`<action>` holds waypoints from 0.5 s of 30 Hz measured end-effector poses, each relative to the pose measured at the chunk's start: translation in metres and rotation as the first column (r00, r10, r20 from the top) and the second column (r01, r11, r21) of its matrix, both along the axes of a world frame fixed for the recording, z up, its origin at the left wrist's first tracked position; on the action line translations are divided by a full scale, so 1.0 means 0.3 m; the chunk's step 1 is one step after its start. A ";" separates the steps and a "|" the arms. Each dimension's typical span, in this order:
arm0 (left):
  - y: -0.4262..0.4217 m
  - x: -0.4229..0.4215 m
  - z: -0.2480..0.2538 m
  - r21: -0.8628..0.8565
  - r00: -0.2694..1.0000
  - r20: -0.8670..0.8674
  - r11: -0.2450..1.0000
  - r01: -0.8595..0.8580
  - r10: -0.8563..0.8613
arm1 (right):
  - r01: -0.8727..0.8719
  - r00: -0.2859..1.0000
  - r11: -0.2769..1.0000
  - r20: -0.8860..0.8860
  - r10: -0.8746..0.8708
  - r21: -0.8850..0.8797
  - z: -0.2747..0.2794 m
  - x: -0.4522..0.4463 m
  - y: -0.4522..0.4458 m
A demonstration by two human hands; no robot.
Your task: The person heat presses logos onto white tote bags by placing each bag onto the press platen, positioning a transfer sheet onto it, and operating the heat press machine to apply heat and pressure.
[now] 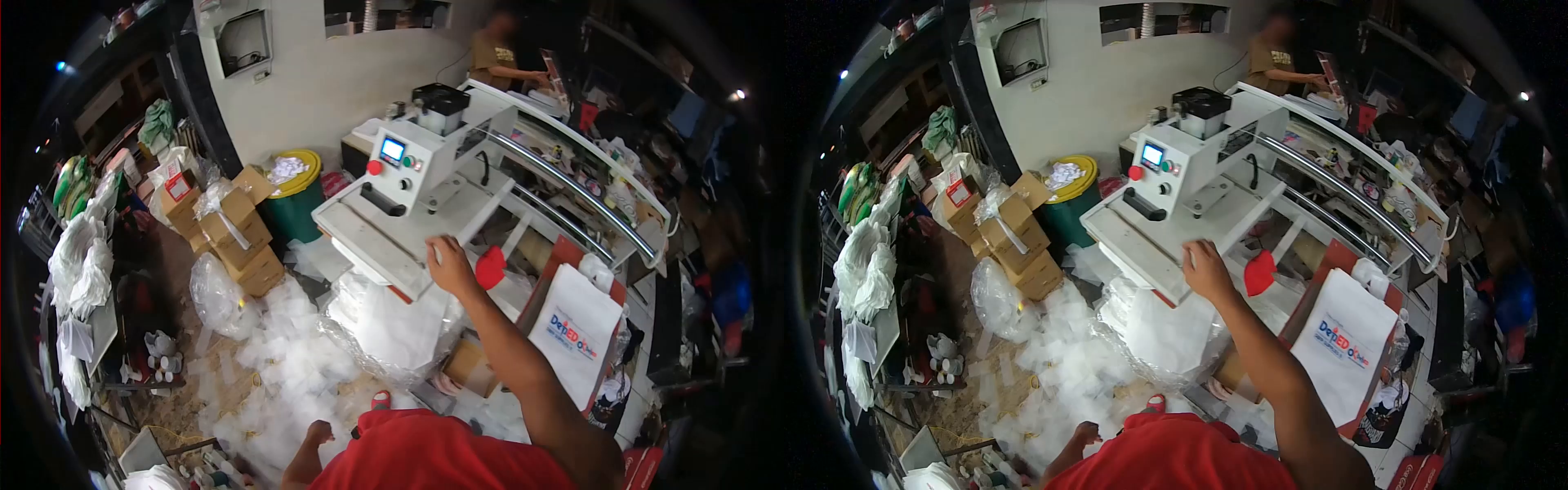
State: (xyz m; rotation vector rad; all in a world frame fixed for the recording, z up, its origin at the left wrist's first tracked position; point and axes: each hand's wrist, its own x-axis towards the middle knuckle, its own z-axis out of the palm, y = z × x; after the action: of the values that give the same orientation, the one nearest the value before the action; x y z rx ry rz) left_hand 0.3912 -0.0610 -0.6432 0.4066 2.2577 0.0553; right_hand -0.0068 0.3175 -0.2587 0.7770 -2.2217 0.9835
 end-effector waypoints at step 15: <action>-0.230 -0.041 -0.168 0.331 0.624 0.442 0.529 -0.782 0.645 | 0.275 0.941 0.889 0.087 -0.327 0.365 0.043 -0.317 -0.405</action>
State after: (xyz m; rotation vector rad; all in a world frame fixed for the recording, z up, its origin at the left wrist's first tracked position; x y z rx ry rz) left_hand 0.3789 -0.1299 -0.6937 -0.3216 1.9537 1.0993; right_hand -0.1020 0.1960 -0.2459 0.4886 -2.5886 0.5134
